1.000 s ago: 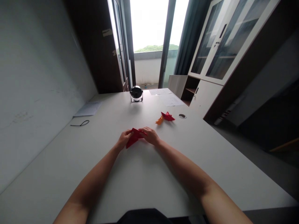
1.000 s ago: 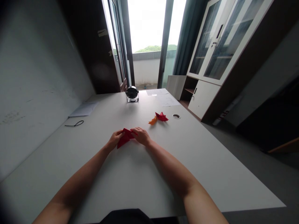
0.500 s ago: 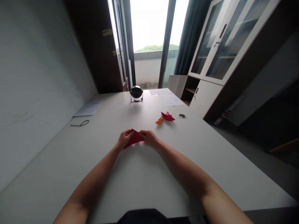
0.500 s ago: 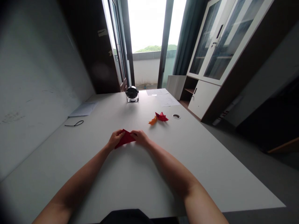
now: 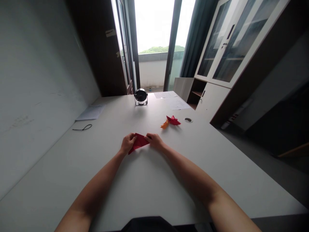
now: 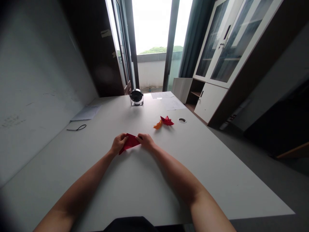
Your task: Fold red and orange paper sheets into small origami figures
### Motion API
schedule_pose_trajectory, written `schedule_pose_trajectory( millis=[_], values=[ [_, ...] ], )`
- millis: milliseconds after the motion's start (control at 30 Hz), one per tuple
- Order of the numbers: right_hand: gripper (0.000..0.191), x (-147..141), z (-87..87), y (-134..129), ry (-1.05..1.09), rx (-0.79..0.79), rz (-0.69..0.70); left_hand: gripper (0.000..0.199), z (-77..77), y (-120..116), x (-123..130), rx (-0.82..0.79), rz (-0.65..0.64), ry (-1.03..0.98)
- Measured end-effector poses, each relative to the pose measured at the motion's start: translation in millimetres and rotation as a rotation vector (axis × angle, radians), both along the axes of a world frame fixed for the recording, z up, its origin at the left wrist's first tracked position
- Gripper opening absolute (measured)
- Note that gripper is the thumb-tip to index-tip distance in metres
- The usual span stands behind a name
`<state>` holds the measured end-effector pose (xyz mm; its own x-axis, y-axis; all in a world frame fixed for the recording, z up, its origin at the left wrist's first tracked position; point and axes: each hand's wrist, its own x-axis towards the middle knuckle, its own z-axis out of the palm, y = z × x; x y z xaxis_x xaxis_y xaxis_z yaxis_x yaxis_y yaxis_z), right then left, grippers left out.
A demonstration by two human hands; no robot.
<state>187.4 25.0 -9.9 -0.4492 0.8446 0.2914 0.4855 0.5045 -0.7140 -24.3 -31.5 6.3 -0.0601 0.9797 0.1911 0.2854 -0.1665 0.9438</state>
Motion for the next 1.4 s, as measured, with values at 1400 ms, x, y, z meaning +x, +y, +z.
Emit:
schedule_pose_trajectory(
  millis=[1400],
  values=[
    [0.049,-3.6,-3.9,-9.7,-0.404,0.262,0.238,0.048,-3.8,8.7,-18.2,0.109,-0.258,0.957]
  ],
)
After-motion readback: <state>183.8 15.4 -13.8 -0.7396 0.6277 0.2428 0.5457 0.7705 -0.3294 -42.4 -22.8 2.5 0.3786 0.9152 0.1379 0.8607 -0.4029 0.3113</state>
